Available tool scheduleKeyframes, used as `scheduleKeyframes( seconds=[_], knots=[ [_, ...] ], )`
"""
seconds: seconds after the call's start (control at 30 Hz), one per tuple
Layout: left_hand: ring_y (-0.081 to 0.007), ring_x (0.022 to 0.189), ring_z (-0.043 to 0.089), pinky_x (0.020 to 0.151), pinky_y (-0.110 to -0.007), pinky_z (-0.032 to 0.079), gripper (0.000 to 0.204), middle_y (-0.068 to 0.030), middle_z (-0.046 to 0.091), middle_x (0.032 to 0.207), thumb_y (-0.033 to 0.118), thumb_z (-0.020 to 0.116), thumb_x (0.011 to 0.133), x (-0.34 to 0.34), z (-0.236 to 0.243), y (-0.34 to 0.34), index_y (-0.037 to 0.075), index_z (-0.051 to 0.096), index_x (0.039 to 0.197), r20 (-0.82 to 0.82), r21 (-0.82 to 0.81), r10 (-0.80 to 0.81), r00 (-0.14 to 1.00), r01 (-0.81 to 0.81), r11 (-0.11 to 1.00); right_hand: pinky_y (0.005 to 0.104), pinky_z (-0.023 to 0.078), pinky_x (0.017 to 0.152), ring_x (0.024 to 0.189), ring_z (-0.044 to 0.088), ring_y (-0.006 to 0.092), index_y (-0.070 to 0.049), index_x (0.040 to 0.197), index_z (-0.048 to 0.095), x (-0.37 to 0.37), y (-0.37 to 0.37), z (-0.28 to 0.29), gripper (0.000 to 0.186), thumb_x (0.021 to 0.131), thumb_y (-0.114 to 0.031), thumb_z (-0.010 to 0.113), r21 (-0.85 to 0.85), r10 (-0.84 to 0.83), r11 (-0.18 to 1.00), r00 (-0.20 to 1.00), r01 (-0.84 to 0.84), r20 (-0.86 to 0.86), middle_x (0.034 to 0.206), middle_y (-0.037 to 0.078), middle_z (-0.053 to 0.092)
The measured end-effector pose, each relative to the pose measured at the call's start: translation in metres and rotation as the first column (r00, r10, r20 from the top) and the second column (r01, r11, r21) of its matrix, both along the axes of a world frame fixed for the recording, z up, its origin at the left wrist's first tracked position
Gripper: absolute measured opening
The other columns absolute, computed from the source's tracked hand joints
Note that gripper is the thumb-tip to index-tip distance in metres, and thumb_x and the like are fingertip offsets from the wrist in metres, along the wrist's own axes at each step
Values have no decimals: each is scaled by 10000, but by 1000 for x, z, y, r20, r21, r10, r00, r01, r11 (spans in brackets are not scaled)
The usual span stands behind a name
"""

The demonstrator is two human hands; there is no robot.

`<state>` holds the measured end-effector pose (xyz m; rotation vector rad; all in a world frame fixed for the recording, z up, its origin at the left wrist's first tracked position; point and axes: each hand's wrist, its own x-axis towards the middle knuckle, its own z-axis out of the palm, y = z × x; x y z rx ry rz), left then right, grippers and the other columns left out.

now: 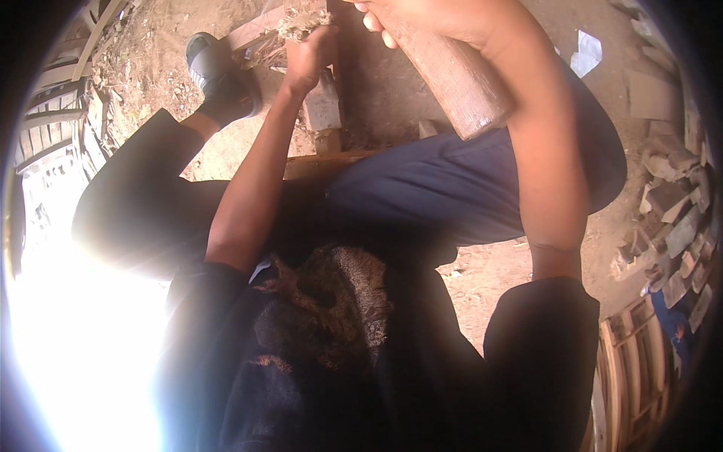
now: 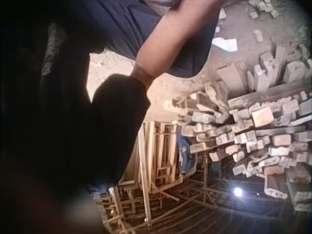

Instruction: The person sits cross-legged and uses a small axe to repeatedly strike and shape a piece of wood held between their legs. They adjust the wood's position and continue chopping to refine its shape.

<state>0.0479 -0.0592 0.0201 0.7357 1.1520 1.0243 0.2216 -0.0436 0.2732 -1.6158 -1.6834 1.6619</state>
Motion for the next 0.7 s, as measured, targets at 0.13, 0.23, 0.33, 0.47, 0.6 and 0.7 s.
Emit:
scheduleKeyframes(
  seconds=[0.13, 0.23, 0.33, 0.47, 0.6, 0.7],
  knots=[
    [-92, 444, 410, 407, -265, 314, 165, 16, 468, 567, 152, 610, 867, 1, 0, 2, 108, 543, 724, -21, -11, 2, 1000, -3, 1000, 249, 497, 488, 566, 553, 133, 61, 1466, 209, 1, -4, 4, 670, 884, -16, 531, 3, 9, 1000, 1000, -9, 10, 769, 105, 600],
    [-106, 393, 374, 376, -271, 287, 228, 17, 427, 513, 139, 594, 878, 0, -9, 10, 133, 498, 671, 13, -40, 2, 1000, -2, 999, 248, 496, 485, 582, 554, 133, 60, 1470, 195, -2, 1, 5, 680, 876, 8, 523, 1, -12, 1000, 999, 12, -38, 827, 120, 598],
    [-107, 384, 376, 366, -272, 288, 219, 14, 430, 509, 132, 590, 878, 1, -8, 12, 130, 506, 675, -25, 15, 14, 1000, -14, 1000, 242, 492, 485, 599, 552, 132, 55, 1475, 183, 0, 4, -4, 694, 870, 26, 520, -14, -30, 999, 996, 29, -89, 874, 123, 588],
    [-106, 371, 374, 354, -275, 289, 210, 11, 434, 505, 121, 583, 880, -2, -11, 10, 124, 514, 682, -61, 48, 6, 998, -3, 999, 236, 487, 489, 612, 545, 128, 44, 1481, 179, 0, 4, -7, 702, 867, 35, 520, -36, -32, 999, 993, 28, -112, 882, 106, 574],
    [-85, 421, 407, 376, -261, 309, 111, 19, 481, 570, 117, 621, 864, 5, -8, 10, 99, 561, 771, -85, 103, 66, 994, -57, 993, 239, 478, 490, 605, 539, 124, 38, 1480, 197, -6, -3, -1, 689, 873, 25, 523, 17, -94, 995, 987, 97, -133, 839, 89, 564],
    [-103, 601, 517, 506, -266, 411, 69, -1, 567, 736, 103, 650, 839, 5, -28, 12, 70, 605, 879, -196, 321, 167, 966, -98, 942, 252, 476, 499, 588, 541, 127, 35, 1477, 219, -13, -2, -1, 670, 886, -5, 533, -23, -30, 999, 999, 30, -30, 782, 78, 564]
  ],
)
